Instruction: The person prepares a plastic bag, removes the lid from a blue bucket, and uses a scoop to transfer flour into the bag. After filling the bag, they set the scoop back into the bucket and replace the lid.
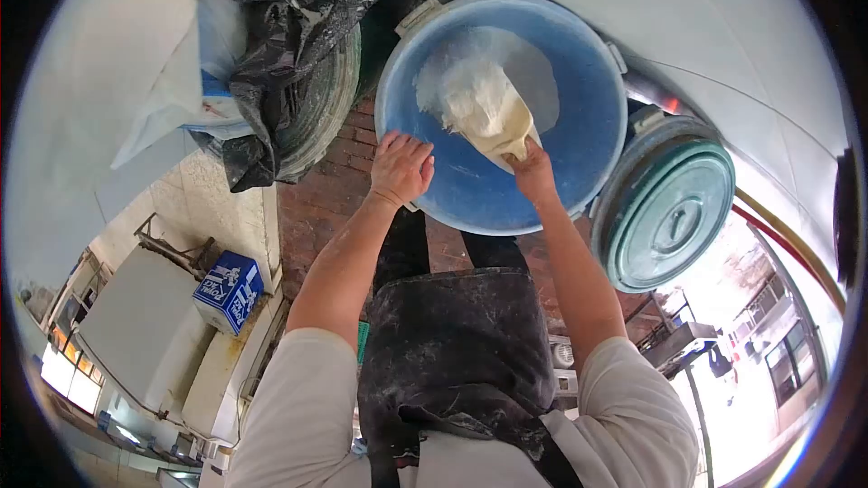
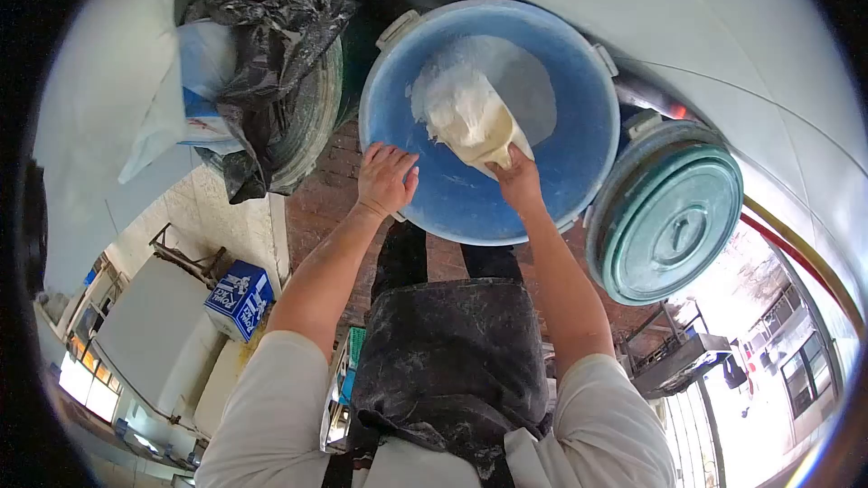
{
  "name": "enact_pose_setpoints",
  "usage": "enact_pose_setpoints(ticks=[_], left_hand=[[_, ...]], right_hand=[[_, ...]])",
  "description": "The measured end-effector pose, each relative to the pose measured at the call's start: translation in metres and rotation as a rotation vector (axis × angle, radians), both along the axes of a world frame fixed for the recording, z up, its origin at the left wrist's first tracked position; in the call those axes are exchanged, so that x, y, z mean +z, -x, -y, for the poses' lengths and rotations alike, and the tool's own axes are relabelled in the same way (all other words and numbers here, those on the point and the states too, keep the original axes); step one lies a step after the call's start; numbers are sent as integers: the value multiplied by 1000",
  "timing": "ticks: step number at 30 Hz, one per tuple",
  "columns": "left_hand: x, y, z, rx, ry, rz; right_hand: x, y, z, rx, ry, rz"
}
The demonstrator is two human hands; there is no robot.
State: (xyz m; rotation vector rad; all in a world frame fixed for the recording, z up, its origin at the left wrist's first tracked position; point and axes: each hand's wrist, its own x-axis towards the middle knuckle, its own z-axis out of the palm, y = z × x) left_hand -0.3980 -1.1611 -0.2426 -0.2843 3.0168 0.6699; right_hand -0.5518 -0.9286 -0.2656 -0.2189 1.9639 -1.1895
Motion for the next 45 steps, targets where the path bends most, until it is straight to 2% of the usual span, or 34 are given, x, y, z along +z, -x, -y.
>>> enact_pose_setpoints(ticks=[1, 5, 8, 9, 10, 12, 14, 16, 18, 19, 21, 23, 26, 29, 30, 31, 32, 33, 34, 36, 37, 39, 40, 42, 43, 44, 45], left_hand=[[4, -2, -2, -5, -15, 79], [38, 1, -9, -36, 60, 16], [115, -5, -31, 107, -248, -77], [142, -15, -39, 109, -230, -95], [169, -25, -45, 201, -316, -90], [216, -57, -60, 292, -398, -99], [248, -87, -65, 465, -479, -87], [278, -113, -70, 521, -498, -86], [306, -132, -59, 622, -577, -71], [316, -144, -52, 648, -561, -88], [322, -151, -25, 795, -522, -145], [342, -149, 18, 927, -435, -361], [389, -138, 118, 1065, -367, -693], [467, -115, 209, 1064, -4, -881], [488, -107, 237, 1064, 94, -954], [505, -100, 261, 1064, 82, -967], [519, -92, 283, 1107, 181, -927], [528, -85, 306, 1149, 281, -888], [526, -83, 331, 1148, 269, -904], [517, -83, 372, 951, 337, -735], [520, -81, 382, 946, 323, -740], [532, -78, 395, 919, -247, -608], [530, -77, 401, 915, -256, -613], [522, -73, 410, 816, -1178, -926], [531, -75, 409, 813, -1184, -935], [540, -81, 407, 726, -1360, -956], [550, -88, 405, 634, -1534, -970]], right_hand=[[3, -5, -13, -23, 26, 55], [17, -9, -42, -15, -22, 99], [60, -3, -39, -31, 30, 49], [78, 3, -44, 18, -2, 11], [97, 13, -46, 66, -33, -34], [144, 20, -53, 61, -31, -72], [195, 27, -57, 23, 31, -84], [244, 36, -63, 85, -61, -192], [296, 40, -65, 91, 77, -218], [323, 41, -64, 163, 68, -265], [373, 41, -56, 237, 63, -339], [416, 26, -51, 67, 121, -217], [493, 6, -24, 152, 73, -316], [536, -27, 12, 91, 201, -360], [543, -39, 28, 11, 324, -243], [554, -52, 45, 10, 322, -260], [567, -66, 65, -21, 387, -228], [579, -77, 86, -49, 457, -199], [589, -87, 108, -79, 457, -261], [630, -102, 161, -11, 379, -344], [645, -107, 188, 57, 301, -407], [646, -114, 236, 64, 345, -380], [653, -118, 262, 81, 341, -358], [661, -118, 312, 136, 287, -369], [660, -116, 335, 172, 239, -402], [658, -111, 356, 178, 239, -411], [654, -107, 375, 296, 193, -529]])
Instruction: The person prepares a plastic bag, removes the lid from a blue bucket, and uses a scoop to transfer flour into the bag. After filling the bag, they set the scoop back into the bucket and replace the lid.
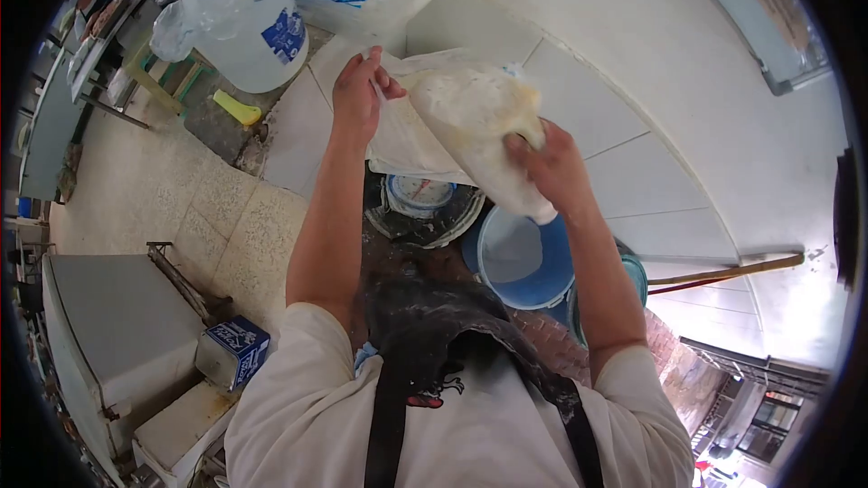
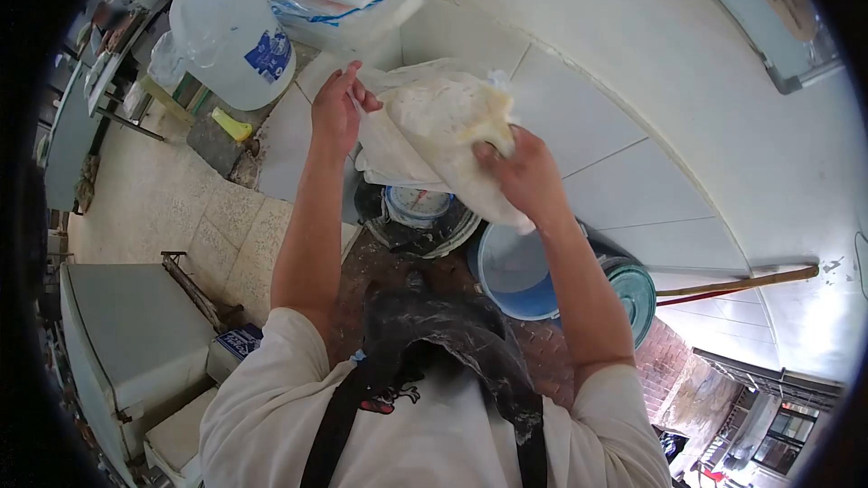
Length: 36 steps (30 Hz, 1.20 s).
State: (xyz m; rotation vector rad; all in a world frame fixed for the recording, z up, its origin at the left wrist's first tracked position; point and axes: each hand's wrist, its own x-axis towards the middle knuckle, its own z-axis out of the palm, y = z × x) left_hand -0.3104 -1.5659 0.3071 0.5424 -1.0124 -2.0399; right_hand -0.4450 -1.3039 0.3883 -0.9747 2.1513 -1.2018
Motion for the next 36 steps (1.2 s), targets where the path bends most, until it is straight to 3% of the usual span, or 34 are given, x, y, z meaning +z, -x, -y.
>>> enact_pose_setpoints(ticks=[2, 4, 8, 13, 26, 36], left_hand=[[7, -10, -1, -90, 13, 25], [9, -16, 1, -187, 29, 54], [7, -23, 4, -293, 42, 84], [0, -31, 8, -357, -4, 68], [2, -39, 6, -384, 31, 116], [0, -29, 1, -395, 19, 153]], right_hand=[[-18, 12, 39, 96, -62, -137], [-39, 24, 77, 148, -237, -493], [-34, 14, 139, 223, -387, -598], [-42, 35, 173, 490, -606, -845], [-33, 50, 170, 601, -761, -1051], [7, 22, 188, 658, -613, -1091]])
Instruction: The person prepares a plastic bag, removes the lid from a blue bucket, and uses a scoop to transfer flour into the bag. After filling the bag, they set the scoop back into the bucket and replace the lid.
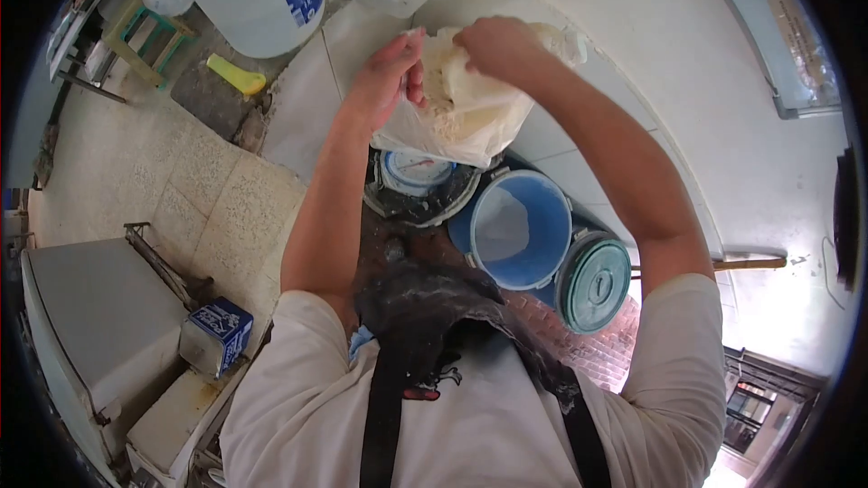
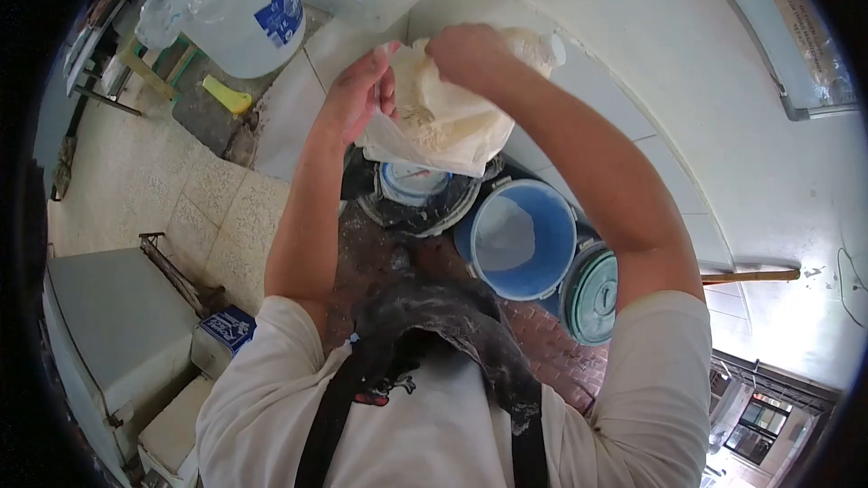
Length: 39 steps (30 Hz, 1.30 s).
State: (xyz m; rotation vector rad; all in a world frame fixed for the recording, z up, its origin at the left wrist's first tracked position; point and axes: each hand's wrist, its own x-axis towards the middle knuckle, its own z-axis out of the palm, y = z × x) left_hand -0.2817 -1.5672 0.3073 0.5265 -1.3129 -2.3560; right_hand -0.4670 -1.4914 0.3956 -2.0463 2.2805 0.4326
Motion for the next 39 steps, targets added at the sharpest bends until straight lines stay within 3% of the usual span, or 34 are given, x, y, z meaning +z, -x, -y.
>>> enact_pose_setpoints(ticks=[4, 6, 9, 12, 17, 19, 20, 22, 25, 29, 31, 32, 34, 37, 39], left_hand=[[2, 20, 9, -48, 207, 96], [-1, 31, 1, 53, 474, 275], [-3, 45, -6, 94, 623, 501], [-18, 60, -4, 187, 685, 556], [-25, 62, -1, 61, 594, 492], [-34, 66, 1, 55, 534, 478], [-40, 69, 3, 76, 523, 489], [-44, 69, 6, 103, 506, 510], [-46, 73, 4, 88, 511, 429], [-43, 82, -3, 49, 511, 368], [-42, 83, -9, 24, 503, 339], [-42, 86, -11, 11, 565, 379], [-35, 86, -14, 4, 632, 415], [-30, 76, -20, -57, 583, 398], [-23, 62, -12, 84, 424, 302]], right_hand=[[-6, 2, 1, -48, -23, 17], [-14, 0, 4, -15, -28, 9], [-23, 4, 2, 41, 13, 39], [-22, 14, -1, 104, 96, 105], [-25, 28, -16, 176, 231, 82], [-17, 35, -40, 213, 539, 132], [-14, 39, -51, 213, 538, 128], [-18, 46, -70, 19, 932, 87], [-27, 42, -83, 45, 1015, 87], [-42, 11, -58, 263, 854, -70], [-53, -1, -49, 34, 438, -94], [-54, 0, -45, 31, 444, -96], [-53, 10, -31, -137, 210, -30], [-44, 31, -33, -189, 63, 92], [-48, 38, -48, -234, 133, 129]])
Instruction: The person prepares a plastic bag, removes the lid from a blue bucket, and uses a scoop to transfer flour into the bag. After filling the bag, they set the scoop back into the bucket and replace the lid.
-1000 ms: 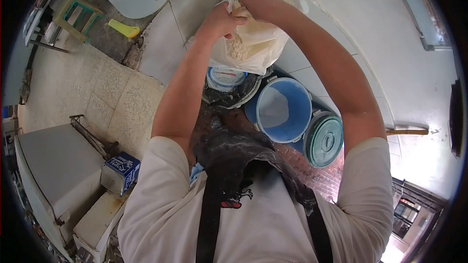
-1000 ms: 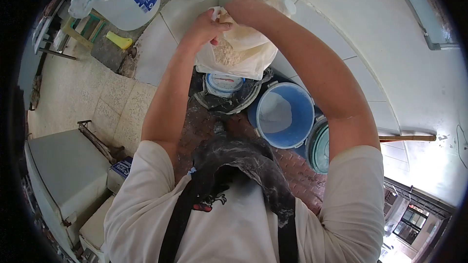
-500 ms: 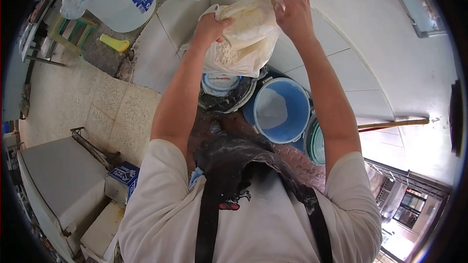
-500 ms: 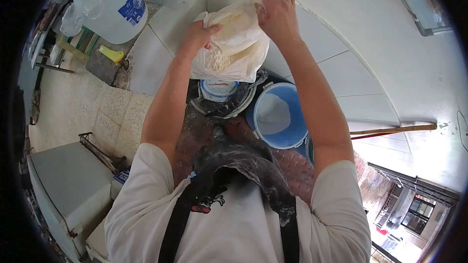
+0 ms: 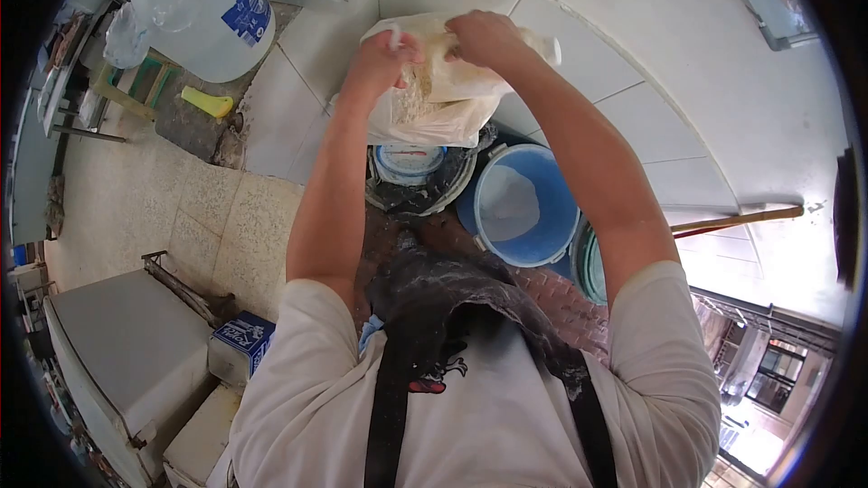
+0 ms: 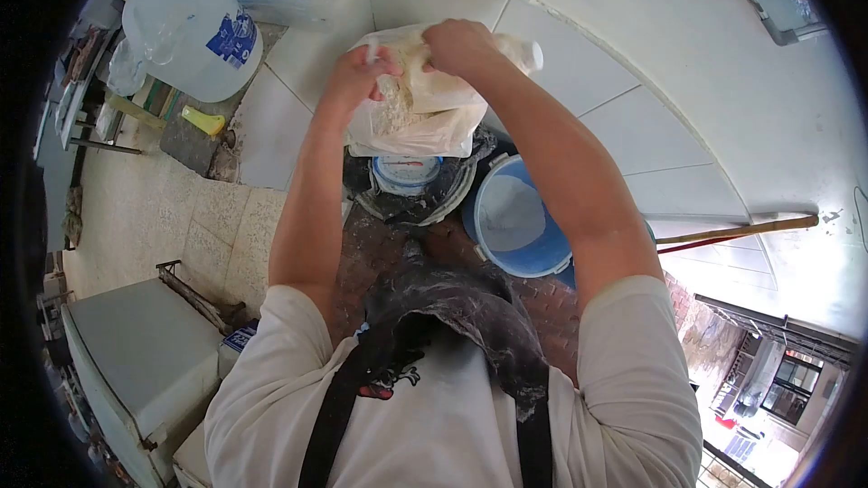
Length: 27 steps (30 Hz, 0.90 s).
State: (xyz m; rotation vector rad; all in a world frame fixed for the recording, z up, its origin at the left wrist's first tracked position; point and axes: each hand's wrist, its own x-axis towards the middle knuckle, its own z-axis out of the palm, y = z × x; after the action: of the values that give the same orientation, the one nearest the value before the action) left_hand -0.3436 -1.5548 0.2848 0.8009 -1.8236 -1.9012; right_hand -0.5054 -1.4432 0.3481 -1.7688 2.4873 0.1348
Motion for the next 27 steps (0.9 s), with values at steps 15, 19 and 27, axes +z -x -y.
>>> enact_pose_setpoints(ticks=[15, 19, 27], left_hand=[[24, -49, 20, 129, -327, -233], [24, -49, 20, 137, -325, -238], [14, -48, 23, 109, -290, -251]], right_hand=[[-71, 20, -116, -380, 520, 533], [-87, 14, -125, -324, 784, 667], [-79, -16, -139, -434, 885, 814]])
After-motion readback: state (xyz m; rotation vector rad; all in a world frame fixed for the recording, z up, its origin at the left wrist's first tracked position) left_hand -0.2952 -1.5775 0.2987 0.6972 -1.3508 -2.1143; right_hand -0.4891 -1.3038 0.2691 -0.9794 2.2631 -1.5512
